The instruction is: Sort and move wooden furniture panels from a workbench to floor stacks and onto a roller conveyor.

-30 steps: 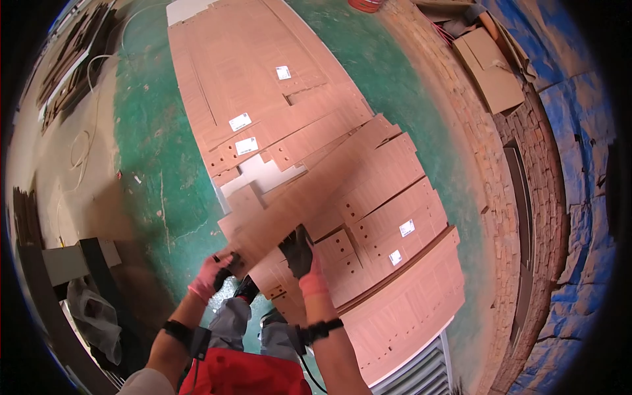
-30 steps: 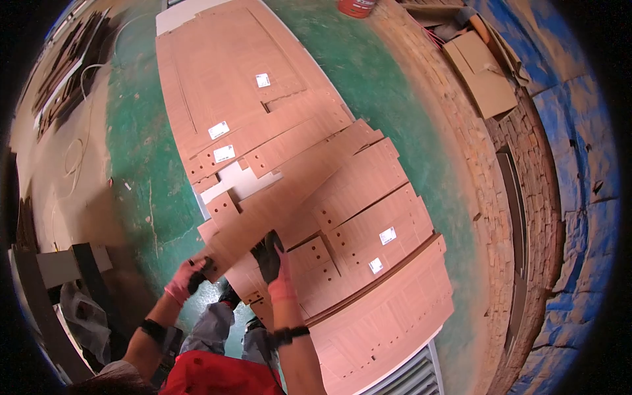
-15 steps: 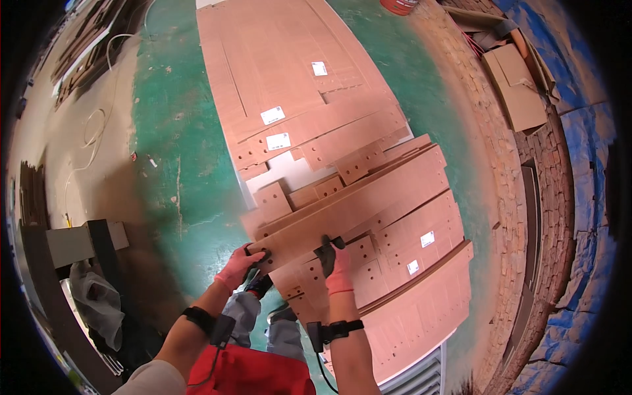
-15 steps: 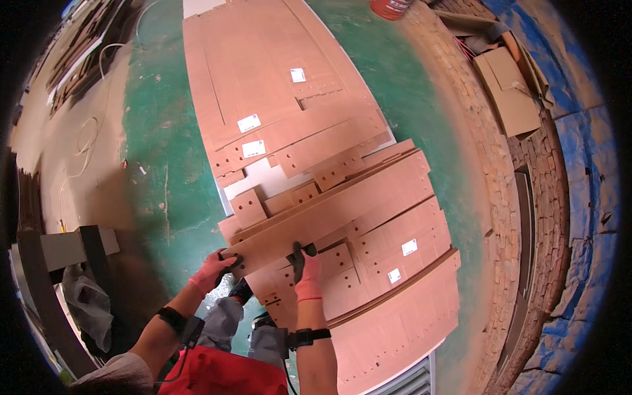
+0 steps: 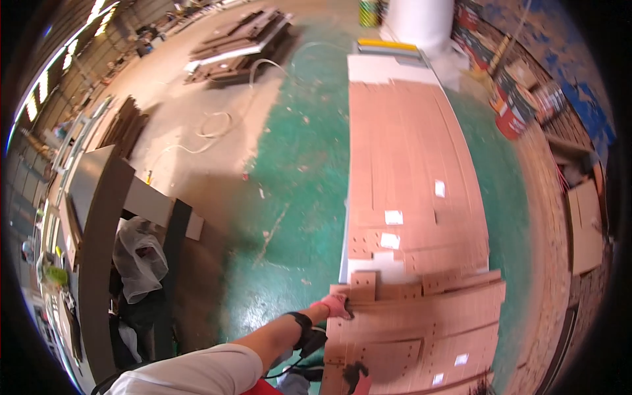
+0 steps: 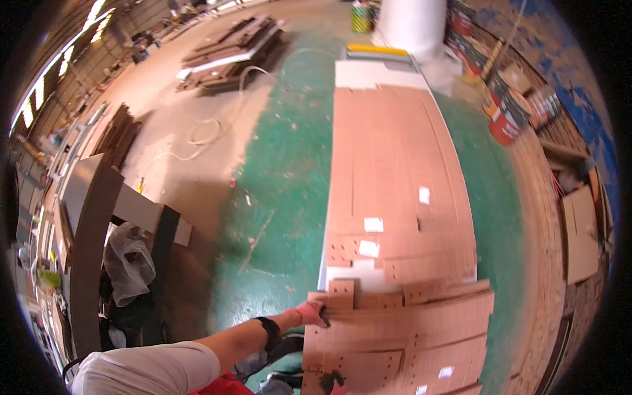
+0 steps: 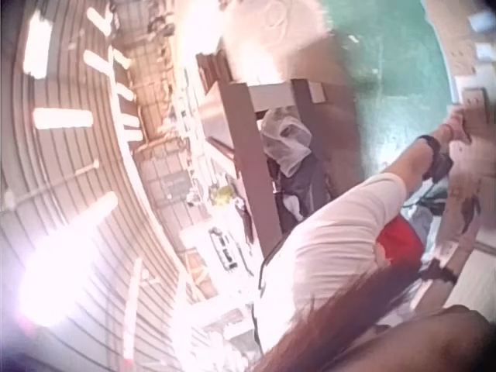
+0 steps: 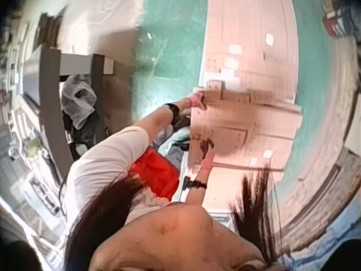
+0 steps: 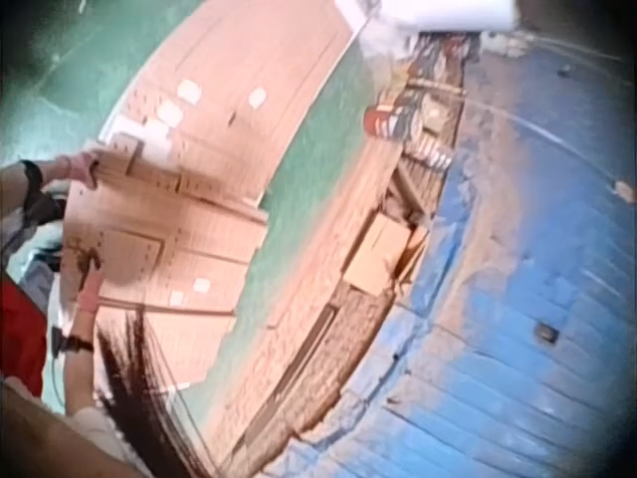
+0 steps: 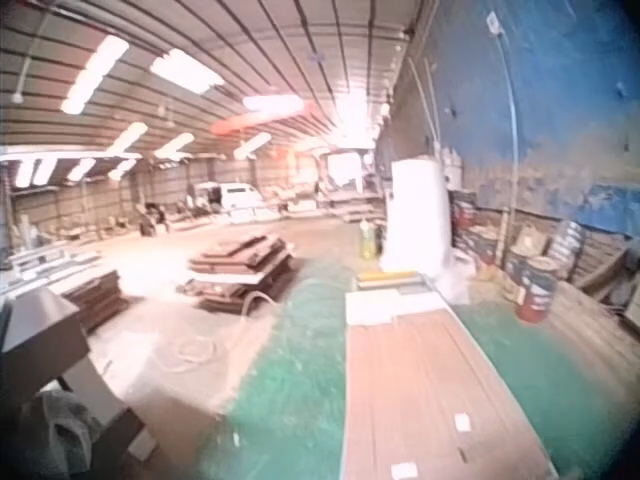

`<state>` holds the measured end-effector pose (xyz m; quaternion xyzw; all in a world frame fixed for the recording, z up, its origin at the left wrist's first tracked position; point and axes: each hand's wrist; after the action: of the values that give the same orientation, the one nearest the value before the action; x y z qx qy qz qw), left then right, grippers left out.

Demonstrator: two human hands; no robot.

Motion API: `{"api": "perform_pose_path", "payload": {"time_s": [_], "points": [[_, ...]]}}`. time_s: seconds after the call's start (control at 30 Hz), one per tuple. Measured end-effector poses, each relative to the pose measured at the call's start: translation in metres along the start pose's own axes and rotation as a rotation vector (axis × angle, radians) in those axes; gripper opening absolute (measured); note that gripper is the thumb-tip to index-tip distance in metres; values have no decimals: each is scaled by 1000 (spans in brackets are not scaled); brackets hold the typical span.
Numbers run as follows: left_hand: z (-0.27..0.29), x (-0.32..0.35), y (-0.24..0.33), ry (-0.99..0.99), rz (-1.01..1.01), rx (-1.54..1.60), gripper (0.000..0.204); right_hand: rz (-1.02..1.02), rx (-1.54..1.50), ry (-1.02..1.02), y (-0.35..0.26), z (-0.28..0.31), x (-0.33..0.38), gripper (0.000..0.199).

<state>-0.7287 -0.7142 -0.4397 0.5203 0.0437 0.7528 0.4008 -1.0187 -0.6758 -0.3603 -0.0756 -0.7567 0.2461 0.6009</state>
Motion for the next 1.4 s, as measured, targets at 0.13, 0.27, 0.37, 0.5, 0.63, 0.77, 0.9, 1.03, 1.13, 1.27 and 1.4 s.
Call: {"api": "perform_pose_path", "payload": {"time_s": [0.13, 0.27, 0.37, 0.5, 0.63, 0.77, 0.9, 1.03, 1.13, 1.27, 1.4], "points": [[31, 42, 17, -167, -113, 88, 68, -7, 2, -33, -23, -33, -1, 52], [26, 118, 34, -194, -165, 217, 80, 21, -30, -32, -44, -50, 3, 53], [0, 171, 43, -175, -185, 124, 81, 22, -50, -21, -47, -52, 8, 54], [-43, 214, 55, 245, -179, 161, 49, 16, -106, 11, -38, -45, 10, 55], [-68, 236, 32, 300, -384, 278, 53, 6, -207, 60, -17, -29, 10, 56], [-88, 251, 4, -33, -227, 256, 62, 17, -377, 137, 23, 7, 17, 57], [-112, 263, 0, -365, -201, 136, 66, 80, -662, 287, 100, 54, 41, 58], [-139, 273, 10, -459, -159, 101, 64, 126, -887, 432, 164, 80, 62, 59], [-155, 273, 23, -498, -155, 112, 64, 229, -850, 529, 178, 92, 76, 58], [-176, 269, 44, -499, -161, 177, 62, 136, -877, 603, 163, 118, 86, 53], [-206, 249, 58, -444, -149, 173, 69, 243, -887, 577, 142, 148, 79, 50]]}}
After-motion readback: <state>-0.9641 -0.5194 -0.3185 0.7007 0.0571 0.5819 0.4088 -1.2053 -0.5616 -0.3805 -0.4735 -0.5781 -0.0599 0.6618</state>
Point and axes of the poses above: each hand's wrist, its own x-axis away from the middle knuckle, its own z-axis out of the back of the hand, y = z × x
